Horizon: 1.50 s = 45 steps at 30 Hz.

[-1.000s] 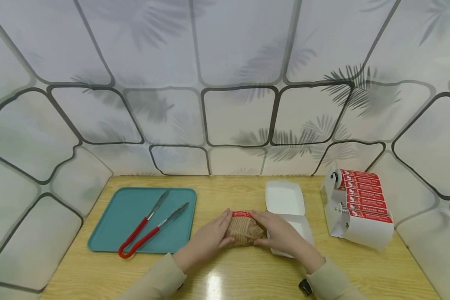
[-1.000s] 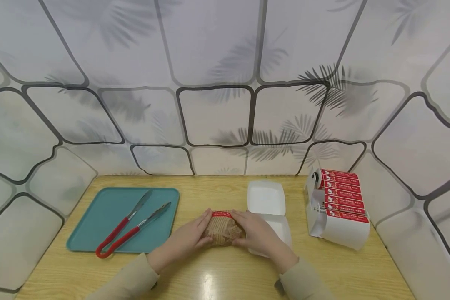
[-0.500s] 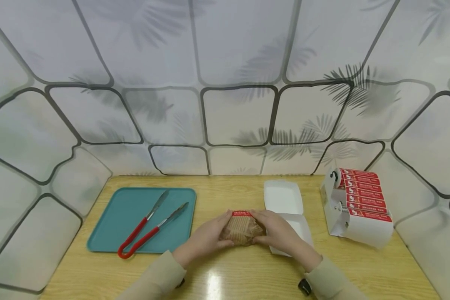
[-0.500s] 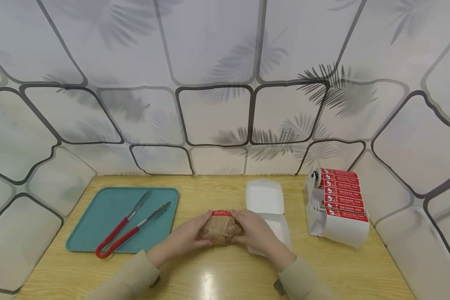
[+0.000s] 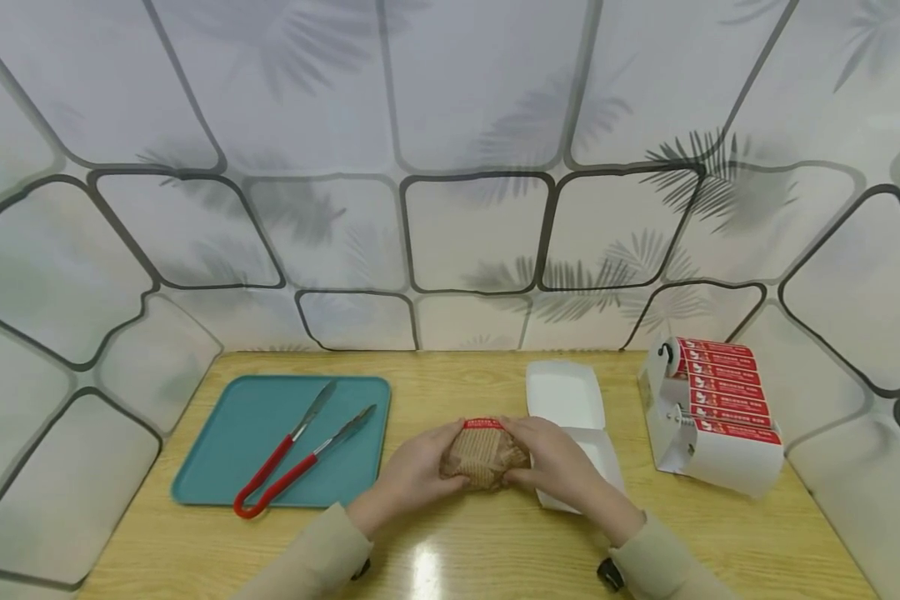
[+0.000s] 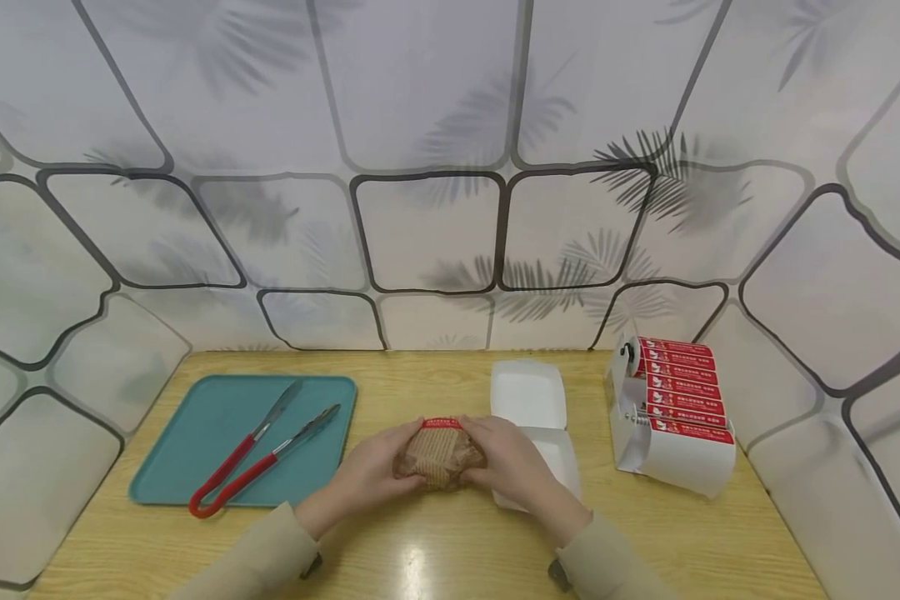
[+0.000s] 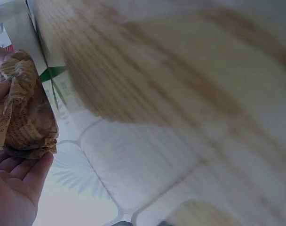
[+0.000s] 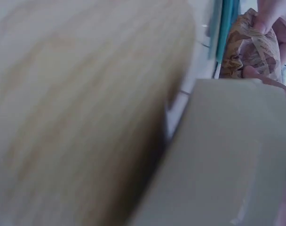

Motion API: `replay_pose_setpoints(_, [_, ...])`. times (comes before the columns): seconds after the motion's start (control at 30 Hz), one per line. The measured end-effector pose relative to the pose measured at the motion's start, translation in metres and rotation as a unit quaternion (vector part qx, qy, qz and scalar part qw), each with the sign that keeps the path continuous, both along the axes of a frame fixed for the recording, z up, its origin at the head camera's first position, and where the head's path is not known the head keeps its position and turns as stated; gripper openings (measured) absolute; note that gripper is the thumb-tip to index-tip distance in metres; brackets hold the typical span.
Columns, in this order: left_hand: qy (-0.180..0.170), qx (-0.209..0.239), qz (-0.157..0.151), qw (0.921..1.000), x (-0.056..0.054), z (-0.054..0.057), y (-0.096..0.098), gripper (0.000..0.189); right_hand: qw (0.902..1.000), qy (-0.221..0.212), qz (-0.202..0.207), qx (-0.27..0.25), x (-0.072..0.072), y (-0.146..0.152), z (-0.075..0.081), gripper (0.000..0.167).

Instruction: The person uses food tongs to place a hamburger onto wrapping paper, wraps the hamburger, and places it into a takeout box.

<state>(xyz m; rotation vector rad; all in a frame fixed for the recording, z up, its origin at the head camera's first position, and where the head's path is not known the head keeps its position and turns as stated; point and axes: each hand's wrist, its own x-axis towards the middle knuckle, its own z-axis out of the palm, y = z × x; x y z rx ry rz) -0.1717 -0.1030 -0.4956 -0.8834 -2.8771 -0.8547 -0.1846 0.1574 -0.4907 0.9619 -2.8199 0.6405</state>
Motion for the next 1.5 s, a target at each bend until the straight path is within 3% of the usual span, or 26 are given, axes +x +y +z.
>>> replay_pose_setpoints(0.17, [0.032,-0.004,-0.009,0.9994,0.002,0.005,0.002,0.083,0.9998,0.022,0.000,0.004,0.004,0.004,0.014,0.080])
replay_pose_setpoints(0.47, [0.118,-0.010,-0.031,0.9924,0.007,0.027,0.022,0.085,0.9980,0.063,-0.005,-0.005,0.009,0.027,0.033,0.083])
replay_pose_setpoints(0.77, [0.123,-0.022,-0.048,0.9910,0.007,0.039,0.057,0.086,0.9965,0.083,0.004,-0.015,0.016,0.065,0.050,0.085])
replay_pose_setpoints(0.93, [0.123,-0.037,-0.050,0.9904,0.007,0.036,0.078,0.086,0.9985,0.052,-0.010,-0.011,0.021,0.086,0.052,0.083])
replay_pose_setpoints(1.2, [0.111,-0.047,-0.049,0.9916,0.005,0.021,0.107,0.084,0.9991,0.005,-0.042,0.007,0.024,0.112,0.042,0.078])
replay_pose_setpoints(1.5, [0.054,-0.058,-0.054,0.9954,0.003,0.005,0.120,0.081,0.9982,-0.033,-0.049,0.010,0.023,0.121,0.027,0.072])
